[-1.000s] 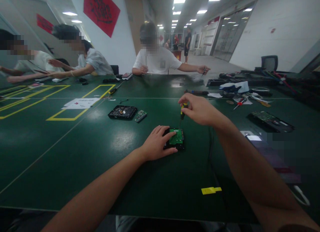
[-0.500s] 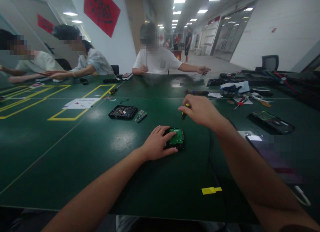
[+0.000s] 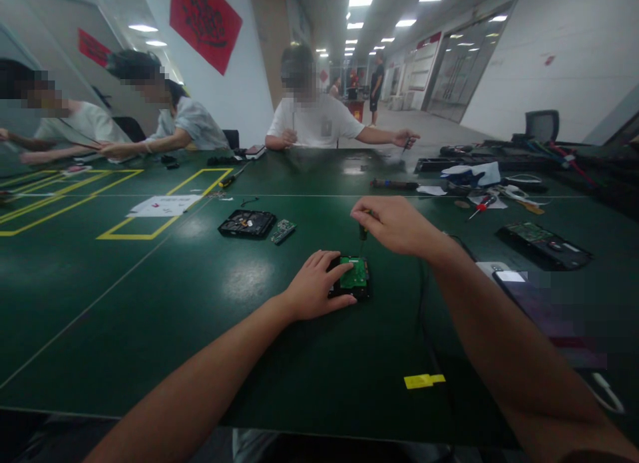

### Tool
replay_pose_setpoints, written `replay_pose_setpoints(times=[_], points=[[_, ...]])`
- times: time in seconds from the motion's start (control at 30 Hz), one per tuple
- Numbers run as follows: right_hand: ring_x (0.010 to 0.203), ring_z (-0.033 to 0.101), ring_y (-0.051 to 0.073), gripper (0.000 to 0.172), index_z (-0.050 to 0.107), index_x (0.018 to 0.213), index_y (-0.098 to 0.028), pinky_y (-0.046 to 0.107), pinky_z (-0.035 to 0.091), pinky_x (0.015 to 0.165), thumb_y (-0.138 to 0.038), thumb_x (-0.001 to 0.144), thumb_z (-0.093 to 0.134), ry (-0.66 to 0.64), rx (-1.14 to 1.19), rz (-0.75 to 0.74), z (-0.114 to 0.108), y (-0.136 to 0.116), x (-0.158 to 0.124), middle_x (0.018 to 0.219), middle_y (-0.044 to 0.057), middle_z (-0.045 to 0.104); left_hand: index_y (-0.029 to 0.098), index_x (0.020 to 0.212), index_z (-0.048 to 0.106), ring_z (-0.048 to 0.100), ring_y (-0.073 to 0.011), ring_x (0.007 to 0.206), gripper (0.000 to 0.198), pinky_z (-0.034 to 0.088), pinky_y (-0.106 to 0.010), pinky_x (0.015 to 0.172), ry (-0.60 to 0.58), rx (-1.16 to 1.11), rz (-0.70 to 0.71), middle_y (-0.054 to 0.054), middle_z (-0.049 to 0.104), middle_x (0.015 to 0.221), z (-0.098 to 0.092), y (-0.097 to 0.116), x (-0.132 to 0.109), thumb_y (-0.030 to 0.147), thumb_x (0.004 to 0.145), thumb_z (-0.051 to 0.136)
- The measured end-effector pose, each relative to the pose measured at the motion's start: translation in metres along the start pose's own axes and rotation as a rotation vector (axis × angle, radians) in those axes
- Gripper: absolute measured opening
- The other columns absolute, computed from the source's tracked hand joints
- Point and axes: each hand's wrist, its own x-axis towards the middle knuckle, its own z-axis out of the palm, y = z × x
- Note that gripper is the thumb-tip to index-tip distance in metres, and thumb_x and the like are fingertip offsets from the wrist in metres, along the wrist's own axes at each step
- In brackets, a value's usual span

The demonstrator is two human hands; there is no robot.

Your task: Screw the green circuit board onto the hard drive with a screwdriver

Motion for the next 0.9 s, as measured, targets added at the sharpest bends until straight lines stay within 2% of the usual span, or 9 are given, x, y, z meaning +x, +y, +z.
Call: replay_pose_setpoints(times=[0.1, 0.23, 0.37, 0.53, 0.63, 0.83, 0.9], points=[[0.093, 0.069, 0.026, 0.025, 0.071, 0.106, -0.020, 0.036, 0.045, 0.085, -0.030, 0.105, 0.048, 0.019, -0.045, 0.061, -0.0006, -0.0004, 0.0005, 0.103, 0.009, 0.078, 0.029, 0.157, 0.049, 0.043, -0.0391, 0.146, 0.077, 0.035, -0.061, 0.123, -0.003, 0.004, -0.001, -0.014, 0.044, 0.160, 0.0001, -0.0003, -0.0001, 0.070, 0.094, 0.066], [0.101, 0.069, 0.029, 0.020, 0.067, 0.112, -0.017, 0.038, 0.048, 0.089, -0.025, 0.097, 0.056, 0.093, -0.060, 0.130, -0.0014, 0.0002, 0.0005, 0.112, 0.015, 0.076, 0.029, 0.158, 0.048, 0.043, -0.0391, 0.145, 0.077, 0.036, -0.061, 0.122, 0.005, -0.010, 0.000, -0.014, 0.044, 0.160, -0.0002, 0.0007, -0.0003, 0.069, 0.094, 0.066], [0.092, 0.070, 0.027, 0.018, 0.066, 0.104, -0.019, 0.038, 0.050, 0.082, -0.033, 0.093, 0.068, 0.130, 0.052, 0.204, -0.0016, 0.0008, -0.0003, 0.100, 0.012, 0.076, 0.029, 0.158, 0.048, 0.043, -0.0396, 0.146, 0.077, 0.035, -0.061, 0.123, 0.001, -0.008, -0.001, -0.015, 0.044, 0.159, -0.0006, 0.0008, -0.0003, 0.068, 0.095, 0.067], [0.091, 0.072, 0.024, 0.011, 0.070, 0.102, -0.022, 0.038, 0.052, 0.084, -0.028, 0.093, 0.065, 0.119, 0.122, 0.121, -0.0042, 0.0057, -0.0011, 0.103, 0.007, 0.078, 0.028, 0.157, 0.049, 0.043, -0.0400, 0.146, 0.077, 0.035, -0.062, 0.123, -0.011, 0.003, -0.006, -0.015, 0.044, 0.159, -0.0018, 0.0010, -0.0001, 0.069, 0.095, 0.066], [0.095, 0.073, 0.025, 0.015, 0.073, 0.103, -0.022, 0.039, 0.052, 0.090, -0.022, 0.092, 0.063, 0.117, 0.118, 0.086, -0.0057, 0.0084, -0.0010, 0.107, 0.007, 0.079, 0.028, 0.157, 0.049, 0.043, -0.0398, 0.145, 0.076, 0.036, -0.062, 0.122, -0.010, -0.006, -0.009, -0.015, 0.044, 0.159, -0.0025, 0.0017, -0.0003, 0.068, 0.095, 0.065], [0.089, 0.073, 0.025, 0.016, 0.073, 0.104, -0.023, 0.038, 0.053, 0.083, -0.034, 0.095, 0.066, 0.128, 0.083, 0.137, -0.0005, 0.0074, 0.0011, 0.100, 0.007, 0.079, 0.031, 0.158, 0.047, 0.043, -0.0400, 0.146, 0.076, 0.036, -0.063, 0.121, -0.004, -0.017, -0.008, -0.014, 0.044, 0.160, -0.0008, 0.0010, -0.0004, 0.068, 0.095, 0.066], [0.089, 0.073, 0.025, 0.015, 0.073, 0.105, -0.022, 0.038, 0.052, 0.084, -0.031, 0.094, 0.067, 0.138, 0.043, 0.135, 0.0008, 0.0068, 0.0014, 0.099, 0.008, 0.079, 0.031, 0.158, 0.047, 0.043, -0.0399, 0.145, 0.076, 0.036, -0.063, 0.121, -0.001, -0.019, -0.008, -0.014, 0.044, 0.160, -0.0001, 0.0006, -0.0002, 0.068, 0.094, 0.067]])
